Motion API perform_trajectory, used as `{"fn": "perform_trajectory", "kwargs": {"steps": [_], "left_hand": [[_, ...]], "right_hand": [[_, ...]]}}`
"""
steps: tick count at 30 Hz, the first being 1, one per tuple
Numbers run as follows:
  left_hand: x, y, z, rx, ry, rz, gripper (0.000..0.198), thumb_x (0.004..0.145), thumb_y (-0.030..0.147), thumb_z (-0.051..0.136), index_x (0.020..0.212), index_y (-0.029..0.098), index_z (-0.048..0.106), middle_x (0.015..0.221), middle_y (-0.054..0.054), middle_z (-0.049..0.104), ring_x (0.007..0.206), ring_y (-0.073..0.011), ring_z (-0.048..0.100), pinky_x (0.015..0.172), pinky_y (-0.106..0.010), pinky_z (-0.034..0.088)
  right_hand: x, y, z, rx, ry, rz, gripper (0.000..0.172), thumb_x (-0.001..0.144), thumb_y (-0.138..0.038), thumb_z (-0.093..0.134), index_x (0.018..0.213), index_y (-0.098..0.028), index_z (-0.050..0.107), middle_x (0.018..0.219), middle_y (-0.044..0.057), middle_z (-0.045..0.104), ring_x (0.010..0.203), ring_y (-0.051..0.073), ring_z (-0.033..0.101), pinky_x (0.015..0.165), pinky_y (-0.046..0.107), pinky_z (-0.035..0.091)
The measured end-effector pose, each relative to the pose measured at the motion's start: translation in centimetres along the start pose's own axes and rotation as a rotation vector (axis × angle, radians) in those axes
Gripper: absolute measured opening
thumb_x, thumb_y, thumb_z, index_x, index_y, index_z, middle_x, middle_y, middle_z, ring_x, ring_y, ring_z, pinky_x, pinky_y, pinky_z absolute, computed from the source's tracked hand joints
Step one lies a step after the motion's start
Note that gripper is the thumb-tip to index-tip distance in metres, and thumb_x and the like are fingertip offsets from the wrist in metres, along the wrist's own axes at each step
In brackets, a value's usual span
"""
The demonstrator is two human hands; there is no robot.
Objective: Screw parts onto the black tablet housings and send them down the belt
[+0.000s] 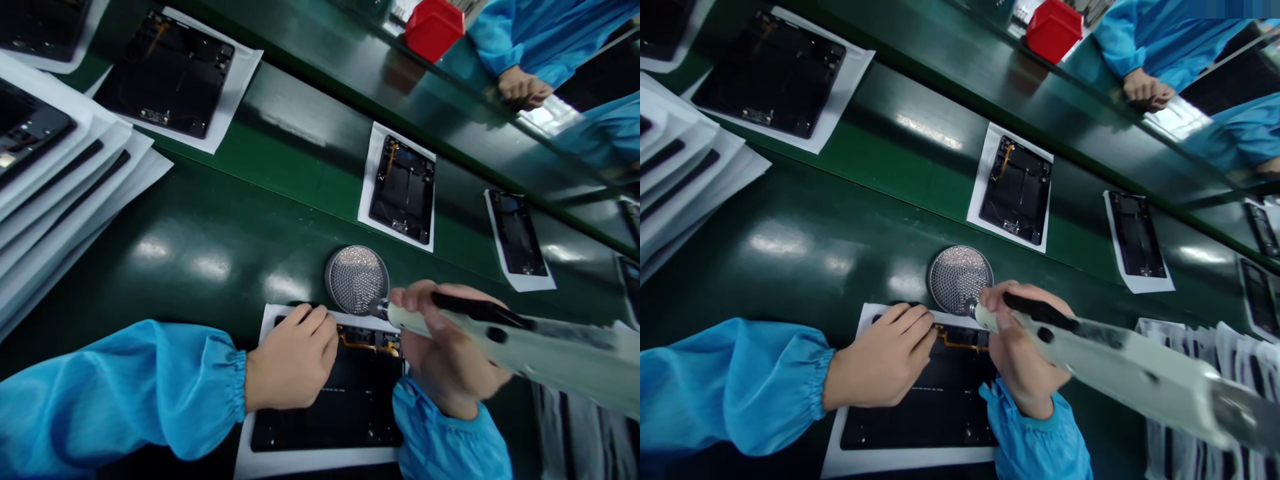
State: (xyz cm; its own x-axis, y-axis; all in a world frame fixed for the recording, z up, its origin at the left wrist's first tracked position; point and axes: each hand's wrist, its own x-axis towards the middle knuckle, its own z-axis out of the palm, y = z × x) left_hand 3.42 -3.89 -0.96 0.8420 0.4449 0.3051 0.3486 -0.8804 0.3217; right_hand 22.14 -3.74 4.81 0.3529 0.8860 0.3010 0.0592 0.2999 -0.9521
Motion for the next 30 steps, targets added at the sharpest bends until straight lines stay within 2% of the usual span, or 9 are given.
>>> {"fn": "perform_trajectory", "kwargs": {"steps": [4, 8, 20, 26, 30], "left_hand": [[0.3, -0.6, 0.0, -0.009, 0.016, 0.011, 0.03, 0.09, 0.018, 0.051, 0.103, 0.0, 0.071, 0.104, -0.02, 0.065, 0.101, -0.0336, 0.059, 0.085, -0.043, 0.049], [0.5, -0.8, 0.0, -0.013, 0.042, 0.003, 0.029, 0.091, 0.016, 0.047, 0.098, 0.0, 0.071, 0.098, -0.02, 0.064, 0.098, -0.0324, 0.058, 0.079, -0.041, 0.05], [0.4, -0.6, -0.1, -0.005, 0.021, -0.002, 0.027, 0.092, 0.015, 0.046, 0.095, 0.003, 0.069, 0.104, -0.022, 0.064, 0.101, -0.0316, 0.057, 0.085, -0.045, 0.047], [0.5, -0.6, -0.1, -0.013, 0.018, -0.009, 0.027, 0.093, 0.015, 0.044, 0.094, 0.004, 0.068, 0.105, -0.022, 0.063, 0.1, -0.0322, 0.056, 0.083, -0.044, 0.046], [0.6, -0.5, -0.1, -0.011, 0.012, -0.018, 0.024, 0.092, 0.016, 0.045, 0.089, 0.006, 0.068, 0.1, -0.019, 0.062, 0.094, -0.0302, 0.055, 0.078, -0.042, 0.046]], "right_hand": [[-1.8, -1.4, 0.3, 0.03, -0.112, 0.047, 0.026, 0.08, -0.009, 0.064, 0.102, -0.022, 0.07, 0.074, 0.0, 0.059, 0.071, 0.017, 0.057, 0.065, 0.037, 0.052], [-3.0, -1.2, 0.4, 0.013, -0.239, 0.097, 0.029, 0.084, -0.005, 0.06, 0.108, -0.021, 0.067, 0.081, 0.003, 0.063, 0.076, 0.019, 0.059, 0.07, 0.041, 0.053], [-3.3, -0.2, 0.7, 0.002, -0.225, 0.1, 0.028, 0.083, -0.006, 0.061, 0.106, -0.022, 0.066, 0.081, 0.003, 0.062, 0.075, 0.019, 0.06, 0.07, 0.04, 0.054], [-3.6, -0.2, 0.6, -0.027, -0.22, 0.1, 0.026, 0.083, -0.008, 0.064, 0.105, -0.022, 0.067, 0.082, 0.003, 0.062, 0.075, 0.019, 0.059, 0.072, 0.042, 0.054], [-3.6, -0.2, 0.6, -0.049, -0.212, 0.102, 0.024, 0.083, -0.011, 0.065, 0.104, -0.024, 0.067, 0.08, 0.003, 0.061, 0.074, 0.019, 0.059, 0.07, 0.042, 0.054]]}}
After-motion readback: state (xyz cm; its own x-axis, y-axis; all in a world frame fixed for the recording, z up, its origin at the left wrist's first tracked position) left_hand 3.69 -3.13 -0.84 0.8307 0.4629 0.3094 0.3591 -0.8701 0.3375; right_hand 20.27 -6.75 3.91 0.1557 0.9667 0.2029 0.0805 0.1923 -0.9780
